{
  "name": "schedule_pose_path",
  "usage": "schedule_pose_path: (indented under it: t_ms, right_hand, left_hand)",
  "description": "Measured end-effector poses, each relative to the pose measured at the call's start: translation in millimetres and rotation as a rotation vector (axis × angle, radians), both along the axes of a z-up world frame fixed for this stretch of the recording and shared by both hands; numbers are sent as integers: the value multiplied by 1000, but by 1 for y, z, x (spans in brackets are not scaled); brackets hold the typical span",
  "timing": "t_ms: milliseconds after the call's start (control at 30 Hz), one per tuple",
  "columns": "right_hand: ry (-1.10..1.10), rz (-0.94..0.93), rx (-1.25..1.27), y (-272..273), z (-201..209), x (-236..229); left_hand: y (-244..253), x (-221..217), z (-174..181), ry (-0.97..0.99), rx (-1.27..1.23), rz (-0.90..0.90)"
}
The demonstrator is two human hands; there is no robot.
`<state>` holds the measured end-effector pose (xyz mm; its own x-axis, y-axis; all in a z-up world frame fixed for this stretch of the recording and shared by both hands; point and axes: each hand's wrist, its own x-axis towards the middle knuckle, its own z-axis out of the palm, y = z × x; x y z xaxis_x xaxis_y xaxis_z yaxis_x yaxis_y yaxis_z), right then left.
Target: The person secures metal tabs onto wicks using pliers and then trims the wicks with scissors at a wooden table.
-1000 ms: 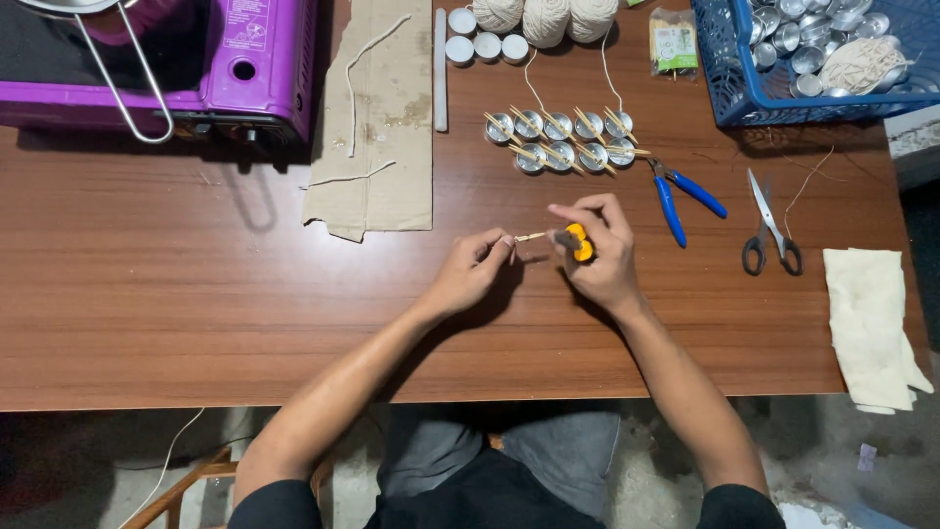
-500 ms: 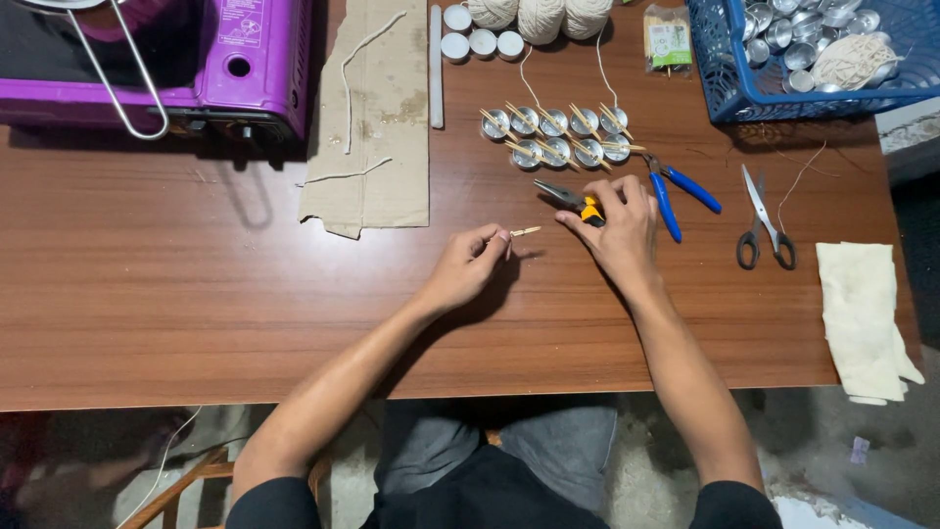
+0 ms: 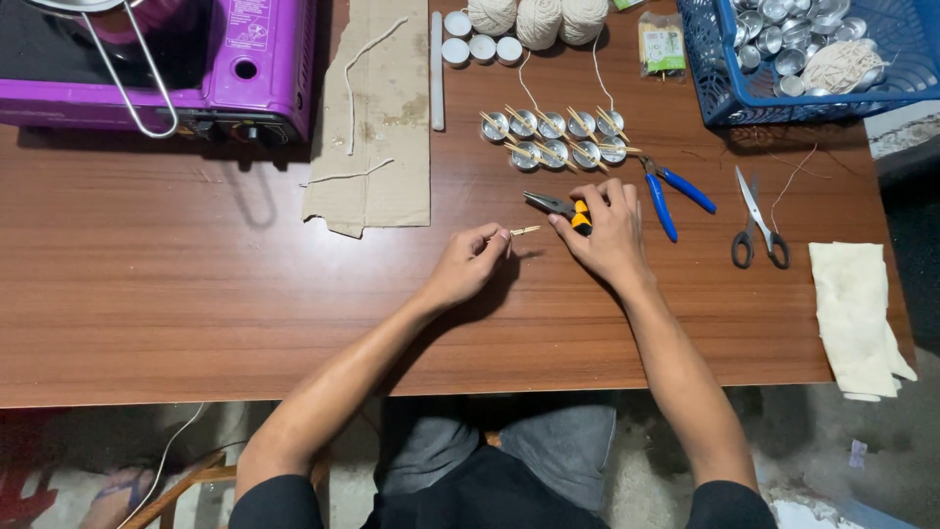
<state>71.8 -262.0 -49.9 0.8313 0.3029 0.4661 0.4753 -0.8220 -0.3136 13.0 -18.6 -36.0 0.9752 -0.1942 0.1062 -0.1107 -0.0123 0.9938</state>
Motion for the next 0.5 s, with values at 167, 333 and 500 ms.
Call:
schedule_pose_path:
  t_ms: [167, 333, 500]
  right_hand:
    - [31, 11, 10, -1, 1, 0]
    - [74, 20, 74, -4, -6, 1]
    - [-38, 46, 77, -2, -2, 1]
  left_hand:
    - [0, 2, -1, -1, 11, 4]
    - [1, 0, 2, 9, 22, 5]
    - [2, 1, -2, 0, 18, -1]
